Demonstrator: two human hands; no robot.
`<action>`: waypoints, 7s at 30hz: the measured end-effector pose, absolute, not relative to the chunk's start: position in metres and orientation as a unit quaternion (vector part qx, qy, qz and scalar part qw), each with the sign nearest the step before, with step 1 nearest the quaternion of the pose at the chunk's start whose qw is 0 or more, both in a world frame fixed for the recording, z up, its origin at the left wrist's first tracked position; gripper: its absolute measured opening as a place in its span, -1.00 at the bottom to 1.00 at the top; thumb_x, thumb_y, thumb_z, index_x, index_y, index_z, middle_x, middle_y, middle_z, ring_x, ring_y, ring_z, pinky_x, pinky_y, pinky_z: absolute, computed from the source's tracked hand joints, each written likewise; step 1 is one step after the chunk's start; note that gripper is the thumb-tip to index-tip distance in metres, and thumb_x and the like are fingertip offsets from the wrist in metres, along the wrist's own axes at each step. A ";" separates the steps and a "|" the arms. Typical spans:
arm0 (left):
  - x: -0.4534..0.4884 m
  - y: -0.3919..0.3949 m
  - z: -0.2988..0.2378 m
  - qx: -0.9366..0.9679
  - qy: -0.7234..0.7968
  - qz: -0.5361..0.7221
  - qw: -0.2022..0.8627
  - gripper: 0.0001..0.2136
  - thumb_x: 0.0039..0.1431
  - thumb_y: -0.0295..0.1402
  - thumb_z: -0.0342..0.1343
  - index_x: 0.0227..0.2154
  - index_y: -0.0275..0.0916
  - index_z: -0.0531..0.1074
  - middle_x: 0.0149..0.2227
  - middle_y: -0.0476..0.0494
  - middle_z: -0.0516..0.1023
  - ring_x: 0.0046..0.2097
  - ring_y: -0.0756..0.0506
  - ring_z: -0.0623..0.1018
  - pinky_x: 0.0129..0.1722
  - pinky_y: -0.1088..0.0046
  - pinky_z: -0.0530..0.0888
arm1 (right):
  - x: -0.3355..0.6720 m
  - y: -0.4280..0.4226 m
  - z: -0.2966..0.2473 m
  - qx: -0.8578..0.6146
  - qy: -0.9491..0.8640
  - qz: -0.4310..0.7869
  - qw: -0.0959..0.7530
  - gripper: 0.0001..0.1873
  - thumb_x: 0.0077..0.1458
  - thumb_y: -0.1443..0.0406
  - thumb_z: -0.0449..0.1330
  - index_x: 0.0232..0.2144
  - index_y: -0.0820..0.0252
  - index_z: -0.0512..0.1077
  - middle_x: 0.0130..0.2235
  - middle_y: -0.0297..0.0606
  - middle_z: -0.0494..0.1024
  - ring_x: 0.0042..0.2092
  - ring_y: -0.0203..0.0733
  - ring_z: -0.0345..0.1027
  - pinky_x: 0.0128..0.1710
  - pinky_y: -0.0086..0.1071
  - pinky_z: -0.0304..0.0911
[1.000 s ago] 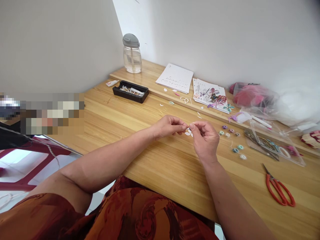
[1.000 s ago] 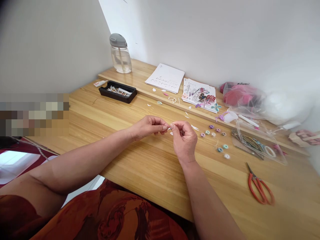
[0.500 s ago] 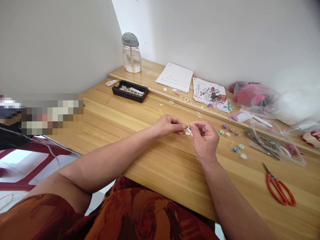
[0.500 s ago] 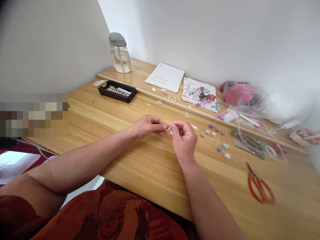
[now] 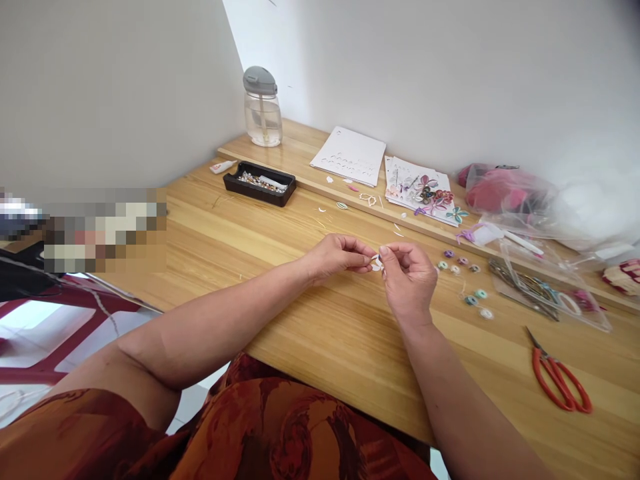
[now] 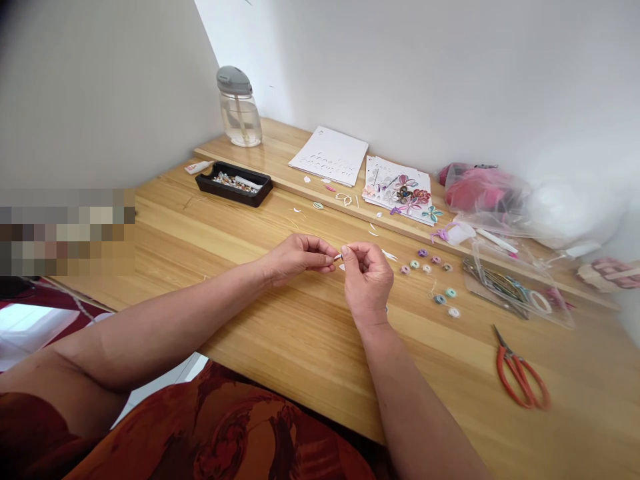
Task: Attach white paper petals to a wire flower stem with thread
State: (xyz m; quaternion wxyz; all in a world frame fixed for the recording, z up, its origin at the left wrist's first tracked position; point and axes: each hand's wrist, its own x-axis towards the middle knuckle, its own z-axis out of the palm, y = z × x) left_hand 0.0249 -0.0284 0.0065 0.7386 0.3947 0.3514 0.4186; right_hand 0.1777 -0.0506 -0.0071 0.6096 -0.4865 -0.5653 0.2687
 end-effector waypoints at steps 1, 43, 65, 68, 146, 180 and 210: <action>0.025 -0.028 0.006 0.403 0.350 0.419 0.735 -0.87 -0.11 -0.60 0.33 -0.44 -0.40 0.53 -0.46 -0.08 0.59 -0.41 0.05 0.57 -0.26 0.51 0.51 | 0.178 -0.051 -0.007 -0.487 -0.565 0.269 0.609 -0.83 0.08 0.21 0.32 -0.39 0.19 0.46 -0.48 -0.36 0.48 -0.50 -0.33 0.28 -0.50 -0.43 0.18; 0.020 -0.027 0.010 0.496 0.390 0.406 0.661 -0.89 0.01 -0.43 0.31 -0.43 -0.38 0.54 -0.53 -0.06 0.52 -0.49 0.07 0.48 -0.47 0.58 0.45 | 0.181 -0.050 -0.010 -0.496 -0.559 0.267 0.608 -0.81 0.08 0.18 0.33 -0.39 0.18 0.46 -0.45 -0.35 0.50 -0.48 -0.31 0.33 -0.52 -0.44 0.23; 0.019 -0.028 0.011 0.518 0.414 0.383 0.643 -0.87 0.06 -0.43 0.29 -0.51 -0.37 0.49 -0.56 -0.07 0.52 -0.49 0.06 0.50 -0.49 0.59 0.45 | 0.178 -0.049 -0.013 -0.471 -0.556 0.354 0.586 -0.81 0.02 0.19 0.37 -0.41 0.16 0.48 -0.49 -0.38 0.51 -0.57 -0.37 0.24 -0.62 -0.48 0.15; 0.018 -0.027 0.012 0.538 0.413 0.375 0.632 -0.88 0.07 -0.44 0.26 -0.52 -0.37 0.49 -0.56 -0.05 0.51 -0.50 0.08 0.48 -0.48 0.61 0.45 | 0.180 -0.048 -0.013 -0.468 -0.531 0.395 0.586 -0.78 -0.02 0.18 0.40 -0.42 0.16 0.47 -0.51 -0.38 0.50 -0.55 -0.35 0.26 -0.64 -0.49 0.15; -0.003 -0.017 0.025 0.598 0.473 0.294 0.577 -0.91 -0.13 -0.38 0.22 -0.59 -0.29 0.49 -0.58 -0.03 0.46 -0.51 0.06 0.39 -0.56 0.58 0.30 | 0.176 -0.064 0.007 -0.434 -0.619 0.398 0.520 -0.69 0.08 0.31 0.15 -0.08 0.08 0.38 0.06 -0.14 0.43 -0.04 -0.03 0.49 -0.36 -0.31 0.47; 0.001 -0.018 0.016 0.431 0.244 0.344 0.798 -0.83 -0.14 -0.40 0.39 -0.55 -0.33 0.50 -0.39 -0.13 0.60 -0.22 -0.05 0.58 0.03 0.33 0.40 | 0.173 -0.073 0.013 -0.420 -0.653 0.296 0.556 -0.67 0.19 0.32 0.12 0.02 0.04 0.33 0.06 -0.13 0.45 0.03 -0.04 0.45 -0.09 -0.16 0.45; 0.005 -0.019 0.014 0.593 0.348 0.383 0.617 -0.84 -0.02 -0.35 0.26 -0.48 -0.38 0.51 -0.54 -0.04 0.49 -0.44 0.05 0.45 -0.35 0.52 0.41 | 0.187 -0.063 0.006 -0.545 -0.667 0.205 0.465 -0.82 0.07 0.16 0.31 -0.38 0.14 0.61 -0.49 -0.31 0.48 -0.48 -0.26 0.24 -0.46 -0.33 0.17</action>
